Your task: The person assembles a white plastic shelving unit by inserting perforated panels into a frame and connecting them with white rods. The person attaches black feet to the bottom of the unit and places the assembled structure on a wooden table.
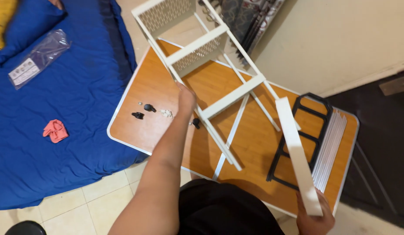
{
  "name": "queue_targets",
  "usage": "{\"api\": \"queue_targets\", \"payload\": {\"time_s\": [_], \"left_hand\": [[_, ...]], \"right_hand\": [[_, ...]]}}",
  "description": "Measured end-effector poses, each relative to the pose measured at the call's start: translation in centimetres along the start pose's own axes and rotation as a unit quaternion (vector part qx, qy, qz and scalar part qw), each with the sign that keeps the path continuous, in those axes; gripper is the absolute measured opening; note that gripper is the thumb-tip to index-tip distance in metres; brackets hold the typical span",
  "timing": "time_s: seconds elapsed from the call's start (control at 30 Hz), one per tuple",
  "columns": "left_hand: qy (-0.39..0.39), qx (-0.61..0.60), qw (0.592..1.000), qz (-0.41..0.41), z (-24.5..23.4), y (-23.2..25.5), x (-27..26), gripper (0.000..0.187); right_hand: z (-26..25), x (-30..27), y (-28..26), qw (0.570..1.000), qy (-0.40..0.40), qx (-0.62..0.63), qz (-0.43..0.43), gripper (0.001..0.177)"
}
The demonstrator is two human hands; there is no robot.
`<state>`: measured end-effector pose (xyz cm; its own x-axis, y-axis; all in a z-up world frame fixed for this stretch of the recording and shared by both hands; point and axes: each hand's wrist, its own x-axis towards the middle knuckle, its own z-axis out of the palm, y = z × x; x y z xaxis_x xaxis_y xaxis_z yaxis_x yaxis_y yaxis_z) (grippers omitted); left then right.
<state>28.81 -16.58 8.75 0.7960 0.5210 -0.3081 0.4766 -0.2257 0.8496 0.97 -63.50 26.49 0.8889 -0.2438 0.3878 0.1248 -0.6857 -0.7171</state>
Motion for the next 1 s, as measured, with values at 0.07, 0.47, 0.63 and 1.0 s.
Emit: {"api": "queue_targets", "payload": {"time_s": [0.07,0.47,0.63,1.0], "left_hand": [[-0.023,-0.070,0.997,-0.013,0.1,-1.2,1.9,0.054],[-0.035,0.178,0.980,0.083,-4.2,3.6,1.5,0.074],[-0.073,0.160,0.983,0.057,-3.9,3.4,2.2,0.075],[-0.065,0.246,0.963,0.086,-5.0,5.1,3.4,0.076]], "right_hand": [[0.0,-0.8,-0.7,0.993,0.016,0.049,0.106,0.038],[-2.4,-2.9,-3.0,0.995,0.036,0.013,0.093,0.027],[-3.0,-3.3,-2.6,0.994,0.043,0.006,0.104,0.023],[-2.4,-1.1,-5.8,0.999,-0.038,-0.011,-0.015,0.026]]}}
